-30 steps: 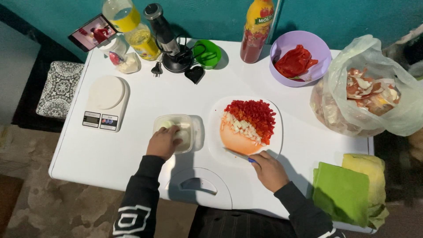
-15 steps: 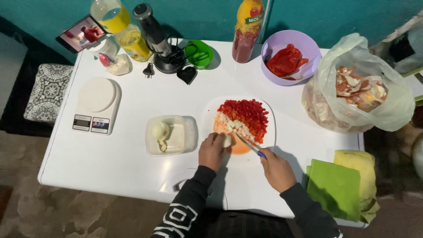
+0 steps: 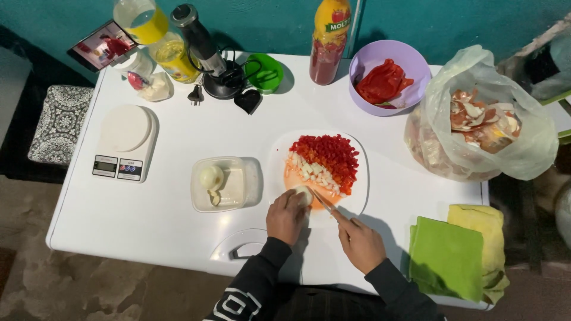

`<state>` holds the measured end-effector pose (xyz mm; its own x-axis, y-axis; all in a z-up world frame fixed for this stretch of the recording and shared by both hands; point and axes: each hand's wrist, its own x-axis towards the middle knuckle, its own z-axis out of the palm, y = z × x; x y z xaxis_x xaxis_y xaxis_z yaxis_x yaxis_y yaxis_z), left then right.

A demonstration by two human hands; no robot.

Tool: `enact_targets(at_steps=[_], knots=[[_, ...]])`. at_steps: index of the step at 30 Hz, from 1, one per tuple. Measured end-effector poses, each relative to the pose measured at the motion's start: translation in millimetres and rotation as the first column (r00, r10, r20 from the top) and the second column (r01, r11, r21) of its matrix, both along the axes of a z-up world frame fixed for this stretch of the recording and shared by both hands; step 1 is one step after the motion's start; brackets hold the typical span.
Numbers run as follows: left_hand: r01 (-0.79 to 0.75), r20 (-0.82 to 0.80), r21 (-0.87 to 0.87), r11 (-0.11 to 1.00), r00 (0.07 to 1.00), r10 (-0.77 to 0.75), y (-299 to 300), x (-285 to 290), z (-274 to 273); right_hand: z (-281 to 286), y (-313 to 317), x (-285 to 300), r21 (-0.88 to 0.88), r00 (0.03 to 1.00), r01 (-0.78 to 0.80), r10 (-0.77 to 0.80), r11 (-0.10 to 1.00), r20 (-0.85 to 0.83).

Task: Chopping red peppers and onions on a plate using a knife.

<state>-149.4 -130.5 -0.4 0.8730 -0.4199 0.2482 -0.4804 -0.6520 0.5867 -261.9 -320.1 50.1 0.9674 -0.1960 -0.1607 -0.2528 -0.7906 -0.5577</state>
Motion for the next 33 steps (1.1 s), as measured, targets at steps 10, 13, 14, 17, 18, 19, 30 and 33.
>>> enact_targets(at_steps=[10,13,14,17,18,19,30,33], knots=[[-0.030,-0.046,-0.071,0.997,0.999,0.027,-9,7,11,7,-8,6,0.012,0.997,0.024,-0.023,1.000,-0.070],[-0.027,-0.065,-0.008,1.000,0.998,0.027,-8,15,2,-2,0,6,-0.029,0.999,0.006,-0.008,1.000,-0.049],[-0.041,-0.061,0.011,0.999,0.997,0.041,-8,16,1,-12,2,3,-0.060,0.998,-0.030,0.033,0.998,0.054],[-0.070,-0.083,0.010,0.997,0.994,0.071,-9,17,1,-14,10,11,-0.102,0.986,-0.077,0.091,0.992,0.137],[-0.083,-0.114,-0.010,0.997,0.990,0.081,-9,17,1,-9,12,15,-0.108,0.988,-0.090,0.102,0.990,0.113],[-0.085,-0.113,-0.009,0.996,0.990,0.083,-9,17,1,-8,14,18,-0.107,0.988,-0.092,0.104,0.990,0.114],[-0.047,-0.217,0.031,0.998,0.975,0.053,-9,20,9,-45,26,40,-0.144,0.967,-0.151,0.177,0.978,0.185],[0.030,-0.023,0.101,0.994,0.999,-0.028,-10,16,3,-43,24,29,-0.171,0.983,-0.170,0.179,0.970,0.039]])
